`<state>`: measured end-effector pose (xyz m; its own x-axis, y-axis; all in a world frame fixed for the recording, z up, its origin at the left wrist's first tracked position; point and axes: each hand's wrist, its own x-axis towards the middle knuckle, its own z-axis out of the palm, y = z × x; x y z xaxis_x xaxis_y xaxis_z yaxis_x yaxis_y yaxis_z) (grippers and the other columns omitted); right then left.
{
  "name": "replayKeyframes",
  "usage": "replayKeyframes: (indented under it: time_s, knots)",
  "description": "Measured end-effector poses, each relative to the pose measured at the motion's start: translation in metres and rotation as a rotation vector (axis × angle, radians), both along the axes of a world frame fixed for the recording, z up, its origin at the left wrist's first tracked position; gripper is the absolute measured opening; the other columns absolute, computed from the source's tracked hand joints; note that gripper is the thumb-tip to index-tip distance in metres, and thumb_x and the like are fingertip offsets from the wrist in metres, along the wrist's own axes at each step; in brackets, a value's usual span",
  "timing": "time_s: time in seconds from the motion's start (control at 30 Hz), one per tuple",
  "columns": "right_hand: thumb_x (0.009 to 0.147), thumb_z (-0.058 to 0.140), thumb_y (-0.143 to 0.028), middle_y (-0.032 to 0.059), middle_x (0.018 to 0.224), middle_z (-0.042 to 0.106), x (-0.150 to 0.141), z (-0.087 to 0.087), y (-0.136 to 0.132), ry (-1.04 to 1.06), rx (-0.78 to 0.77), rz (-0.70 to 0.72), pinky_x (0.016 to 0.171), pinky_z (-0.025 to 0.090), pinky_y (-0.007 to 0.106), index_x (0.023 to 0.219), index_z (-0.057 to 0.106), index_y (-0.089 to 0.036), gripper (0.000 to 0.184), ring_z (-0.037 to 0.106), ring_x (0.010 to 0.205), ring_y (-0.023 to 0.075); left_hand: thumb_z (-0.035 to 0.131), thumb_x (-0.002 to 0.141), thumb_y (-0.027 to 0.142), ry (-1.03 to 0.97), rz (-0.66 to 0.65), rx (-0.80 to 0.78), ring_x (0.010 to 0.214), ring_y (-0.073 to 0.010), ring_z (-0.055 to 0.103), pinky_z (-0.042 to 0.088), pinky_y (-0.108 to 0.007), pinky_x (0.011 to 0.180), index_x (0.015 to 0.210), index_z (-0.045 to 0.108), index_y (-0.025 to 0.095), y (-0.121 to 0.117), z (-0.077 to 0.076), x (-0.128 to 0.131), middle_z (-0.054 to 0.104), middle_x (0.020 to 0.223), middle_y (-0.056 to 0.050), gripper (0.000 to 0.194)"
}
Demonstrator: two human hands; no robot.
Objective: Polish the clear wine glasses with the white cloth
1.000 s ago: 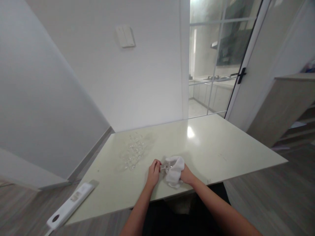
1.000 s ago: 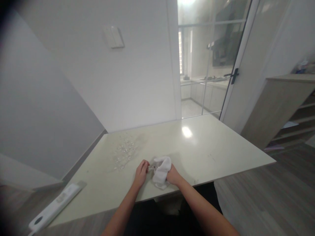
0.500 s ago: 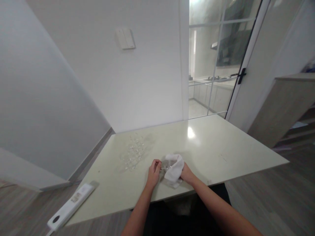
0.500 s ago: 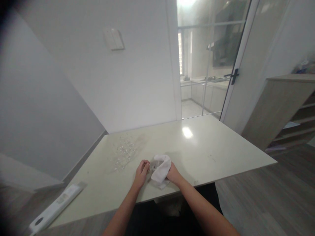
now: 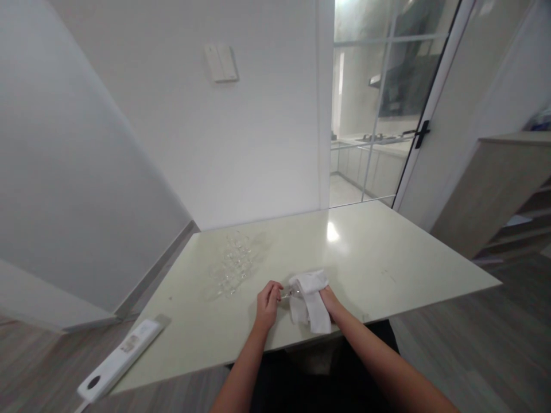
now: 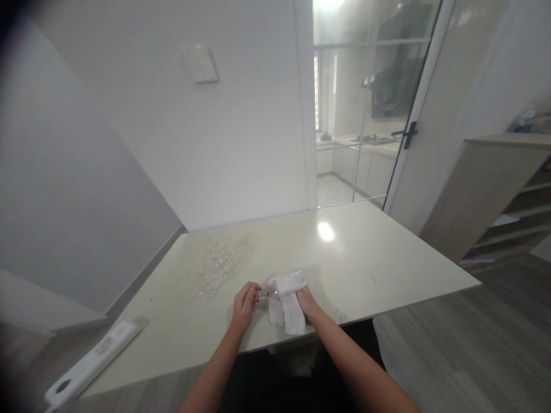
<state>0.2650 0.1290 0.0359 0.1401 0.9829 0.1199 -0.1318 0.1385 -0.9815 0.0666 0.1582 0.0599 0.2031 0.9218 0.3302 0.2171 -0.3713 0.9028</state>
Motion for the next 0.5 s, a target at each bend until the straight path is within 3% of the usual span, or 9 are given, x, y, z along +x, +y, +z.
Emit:
replayKeyframes:
  time_s: [0.1, 0.2, 0.37, 0.5]
  knots:
    - [0.074, 0.063, -0.049, 0.0077, 0.099, 0.072, -0.004, 0.004, -0.003, 0.048, -0.049, 0.018, 0.098, 0.044, 0.047, 0.102, 0.066, -0.022, 0.039, 0.064, 0.101, 0.0259, 0.034, 0.089, 0.052, -0.153, 0.047, -0.143, 0.049, -0.0117, 0.042, 0.031, -0.022, 0.046, 0.079, 0.058, 0.017, 0.008, -0.003, 0.000, 0.046, 0.056, 0.002, 0.044]
    - [0.075, 0.062, -0.049, 0.0080, 0.104, 0.071, -0.004, 0.005, -0.005, 0.043, 0.028, 0.038, 0.102, 0.039, 0.046, 0.102, 0.066, -0.020, 0.040, 0.062, 0.105, 0.0255, 0.033, 0.087, 0.056, -0.200, 0.068, -0.206, 0.048, -0.0114, 0.042, 0.029, -0.022, 0.044, 0.078, 0.058, 0.017, 0.011, -0.004, 0.001, 0.045, 0.056, 0.002, 0.048]
    - [0.072, 0.066, -0.046, 0.0076, 0.105, 0.071, 0.001, 0.005, -0.004, -0.119, 0.086, 0.146, 0.102, 0.039, 0.045, 0.095, 0.070, -0.023, 0.033, 0.063, 0.103, 0.0263, 0.036, 0.088, 0.054, -0.062, 0.029, -0.128, 0.051, -0.0122, 0.042, 0.030, -0.022, 0.046, 0.083, 0.058, 0.017, 0.007, 0.000, 0.004, 0.047, 0.059, 0.001, 0.043]
    - [0.070, 0.064, -0.054, 0.0085, 0.101, 0.072, 0.003, -0.003, 0.001, -0.071, -0.002, -0.013, 0.104, 0.036, 0.050, 0.096, 0.069, -0.023, 0.041, 0.062, 0.106, 0.0278, 0.050, 0.083, 0.049, 0.016, -0.019, 0.053, 0.055, -0.0106, 0.042, 0.033, -0.022, 0.052, 0.097, 0.053, 0.018, -0.002, 0.004, 0.005, 0.055, 0.075, 0.000, 0.034]
